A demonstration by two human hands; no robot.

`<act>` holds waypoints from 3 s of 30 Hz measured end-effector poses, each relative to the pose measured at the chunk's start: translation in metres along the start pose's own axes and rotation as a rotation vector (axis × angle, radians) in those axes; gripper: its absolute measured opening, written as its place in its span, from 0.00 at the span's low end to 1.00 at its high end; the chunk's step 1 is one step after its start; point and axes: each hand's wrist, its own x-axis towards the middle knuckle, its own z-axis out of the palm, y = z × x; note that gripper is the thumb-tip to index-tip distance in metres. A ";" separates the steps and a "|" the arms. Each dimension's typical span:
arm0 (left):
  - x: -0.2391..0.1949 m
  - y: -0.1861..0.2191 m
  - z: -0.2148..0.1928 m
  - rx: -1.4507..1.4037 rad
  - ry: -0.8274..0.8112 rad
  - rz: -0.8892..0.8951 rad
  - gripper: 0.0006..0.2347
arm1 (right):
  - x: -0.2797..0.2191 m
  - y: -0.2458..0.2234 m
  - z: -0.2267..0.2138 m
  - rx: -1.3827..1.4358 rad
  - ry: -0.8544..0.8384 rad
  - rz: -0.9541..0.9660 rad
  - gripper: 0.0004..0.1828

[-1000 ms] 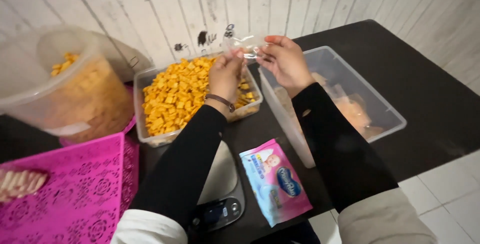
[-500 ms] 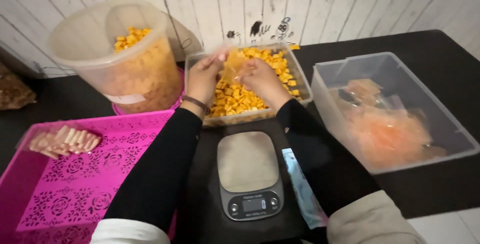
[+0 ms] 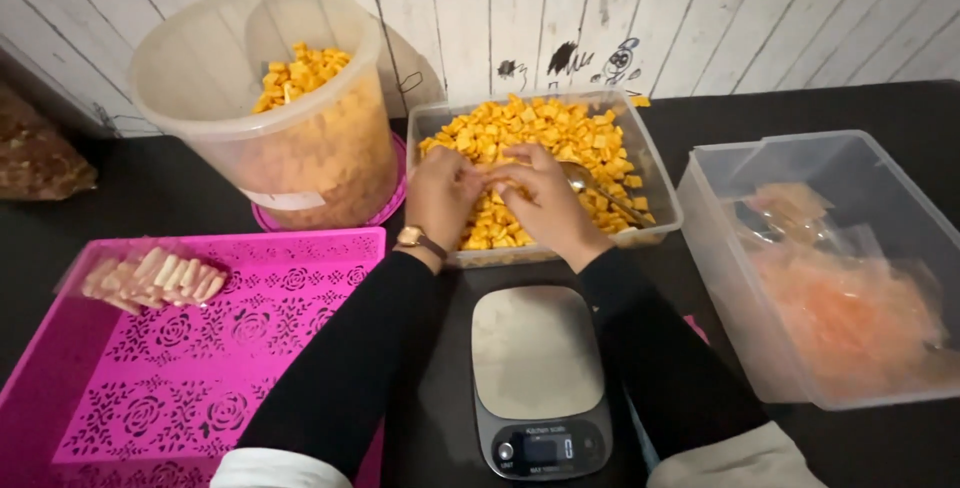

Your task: Filling small plastic bags with snacks using a spoon and weighing them on a digital scale.

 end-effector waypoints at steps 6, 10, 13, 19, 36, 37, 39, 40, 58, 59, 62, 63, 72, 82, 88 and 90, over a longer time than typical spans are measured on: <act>-0.001 0.039 -0.018 0.098 -0.089 0.096 0.10 | -0.006 -0.006 -0.002 0.099 0.067 0.133 0.08; 0.003 0.058 -0.038 0.048 -0.211 0.006 0.31 | -0.007 -0.002 -0.014 0.009 0.046 0.213 0.08; 0.004 0.047 -0.035 -0.190 -0.124 -0.086 0.28 | -0.006 -0.003 -0.020 0.198 0.102 0.435 0.15; 0.000 0.013 -0.014 -0.870 -0.077 -0.483 0.18 | -0.011 -0.010 -0.024 0.530 0.093 0.415 0.22; 0.004 0.022 -0.028 -0.814 -0.070 -0.452 0.15 | -0.014 0.003 -0.028 0.550 0.088 0.301 0.27; 0.004 0.019 -0.027 -0.814 -0.071 -0.451 0.15 | -0.014 0.007 -0.027 0.550 0.089 0.300 0.27; 0.003 0.013 -0.023 -0.718 -0.019 -0.330 0.17 | -0.013 0.013 -0.024 0.463 0.088 0.237 0.27; 0.002 0.013 -0.023 -0.718 -0.019 -0.328 0.17 | -0.014 0.020 -0.023 0.464 0.089 0.236 0.27; 0.008 0.050 -0.037 0.081 -0.513 0.148 0.31 | -0.015 0.024 -0.017 0.205 -0.022 -0.022 0.22; 0.008 0.051 -0.038 0.078 -0.500 0.138 0.29 | -0.015 0.021 -0.018 0.195 -0.021 -0.025 0.21; 0.005 0.043 -0.029 0.078 -0.478 0.096 0.27 | -0.014 0.011 -0.024 0.180 -0.016 -0.036 0.18; 0.005 0.038 -0.025 0.078 -0.468 0.063 0.27 | -0.013 0.006 -0.027 0.173 -0.013 -0.043 0.15; -0.009 0.044 -0.047 -0.084 -0.323 -0.146 0.31 | -0.037 0.076 -0.087 -0.530 -0.148 0.557 0.20; -0.015 0.028 -0.038 -0.121 -0.229 -0.210 0.33 | -0.033 0.089 -0.083 -0.642 -0.133 0.755 0.17; -0.013 0.019 -0.033 -0.185 -0.175 -0.221 0.34 | -0.042 0.110 -0.076 -0.750 -0.188 0.680 0.23; -0.015 0.016 -0.032 -0.198 -0.170 -0.213 0.33 | -0.041 0.106 -0.075 -0.782 -0.211 0.689 0.22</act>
